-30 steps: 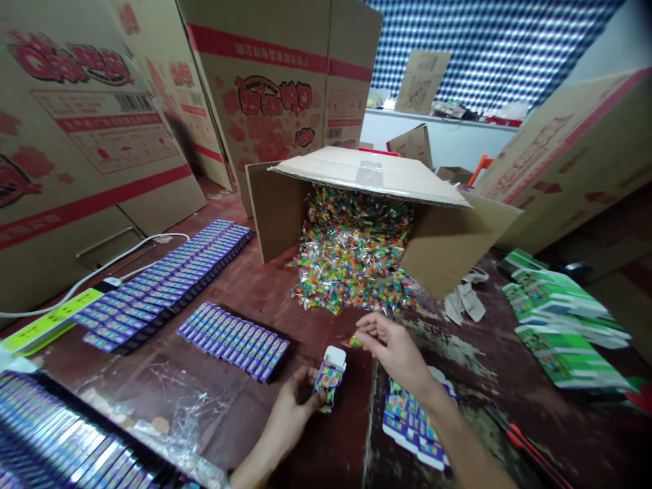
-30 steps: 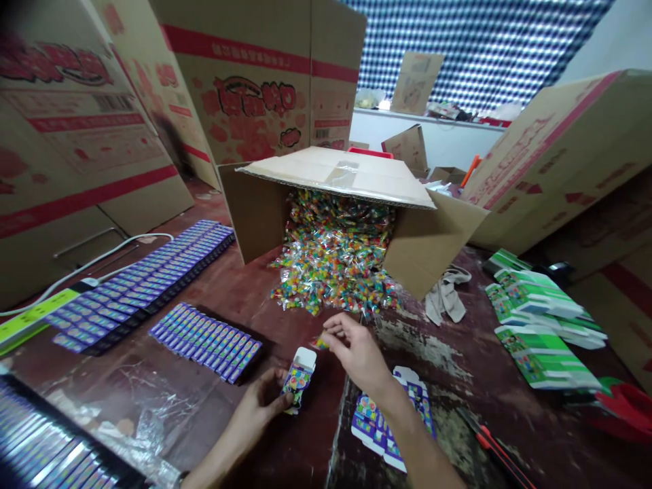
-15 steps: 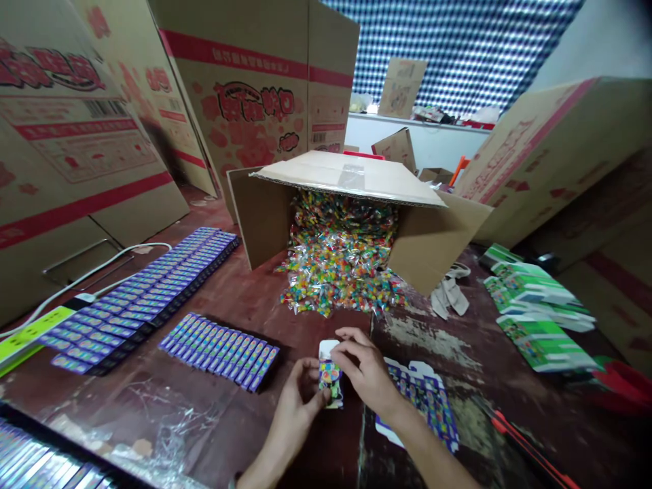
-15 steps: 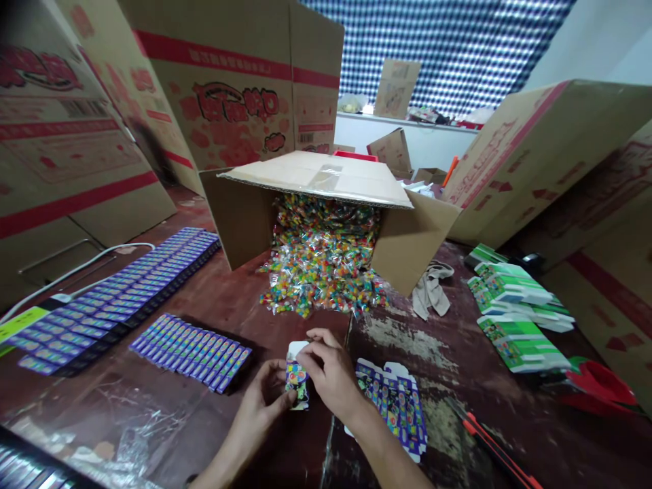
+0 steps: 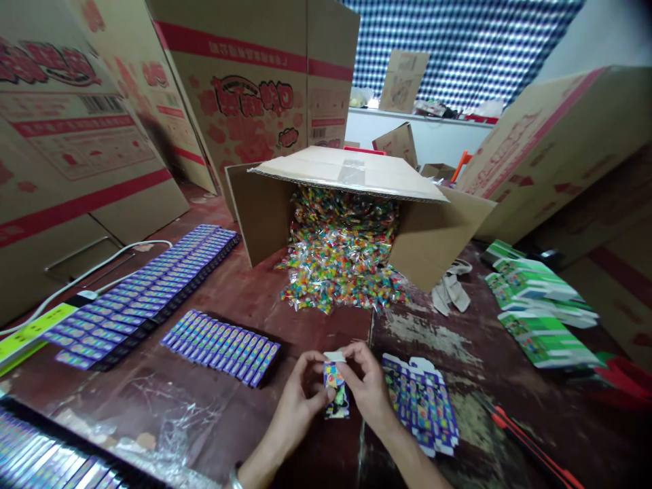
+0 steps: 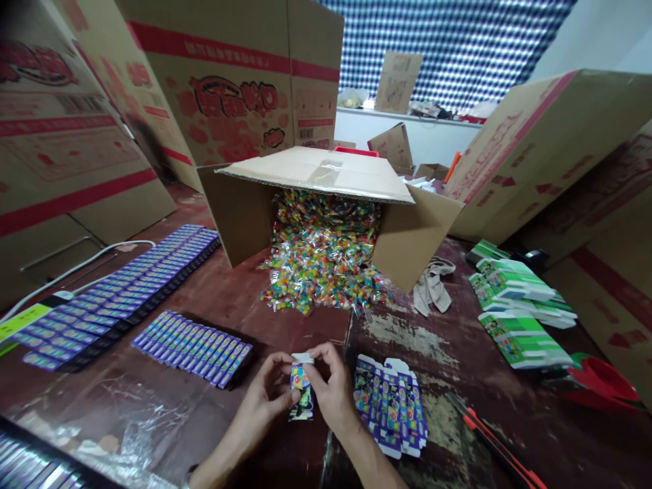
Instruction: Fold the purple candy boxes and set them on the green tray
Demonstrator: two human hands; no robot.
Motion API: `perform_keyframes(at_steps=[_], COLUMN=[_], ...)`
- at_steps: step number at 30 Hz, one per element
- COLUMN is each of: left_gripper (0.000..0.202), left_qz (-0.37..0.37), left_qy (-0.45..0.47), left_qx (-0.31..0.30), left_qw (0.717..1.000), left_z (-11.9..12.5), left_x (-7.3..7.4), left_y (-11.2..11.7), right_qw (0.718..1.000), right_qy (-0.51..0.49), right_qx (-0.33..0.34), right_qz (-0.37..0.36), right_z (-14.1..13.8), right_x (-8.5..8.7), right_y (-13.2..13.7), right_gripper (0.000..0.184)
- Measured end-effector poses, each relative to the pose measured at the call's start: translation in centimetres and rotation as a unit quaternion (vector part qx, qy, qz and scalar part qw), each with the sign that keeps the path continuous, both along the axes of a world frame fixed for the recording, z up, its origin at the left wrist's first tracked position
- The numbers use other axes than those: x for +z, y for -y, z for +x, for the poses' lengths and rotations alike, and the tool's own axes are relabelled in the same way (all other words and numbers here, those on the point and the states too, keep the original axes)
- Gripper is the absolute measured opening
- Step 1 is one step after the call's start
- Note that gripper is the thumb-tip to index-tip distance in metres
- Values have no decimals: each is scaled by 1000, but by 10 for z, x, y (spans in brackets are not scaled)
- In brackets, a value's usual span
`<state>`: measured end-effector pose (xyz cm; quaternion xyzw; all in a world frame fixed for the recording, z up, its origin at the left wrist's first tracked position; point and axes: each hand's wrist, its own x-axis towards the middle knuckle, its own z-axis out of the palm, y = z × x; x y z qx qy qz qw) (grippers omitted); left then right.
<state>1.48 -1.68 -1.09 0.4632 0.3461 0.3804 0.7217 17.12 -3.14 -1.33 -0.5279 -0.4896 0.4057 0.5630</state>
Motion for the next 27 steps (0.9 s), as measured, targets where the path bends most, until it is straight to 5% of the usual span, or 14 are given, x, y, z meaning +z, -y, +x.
perform_keyframes(at_steps=[4,10,17,23,26,27], left_gripper=[46,37,46,46,39,37], left_qz=[-4,60,84,84,76,75], left_qy=[4,-92,-136,-147,-145,-150], left_qx=[24,47,49,38,30,31], left_qw=[1000,993,986,985,986,985], left_z=[-3,-10,-11,-19,-21,-21], left_x=[0,4,6,2,3,4], left_y=[1,6,8,6,3,3], right_qw=[999,990,987,992,971,955], right_qy=[-25,-31,-44,85,192,248], right_qx=[25,94,102,85,140,160], right_qz=[0,-96,-119,-34,-22,-19], right_z=[-1,5,9,5,6,5], right_x=[1,4,3,14,30,34], right_y=[-5,-15,-24,-14,-4,-1], right_gripper=[19,25,28,27,20,31])
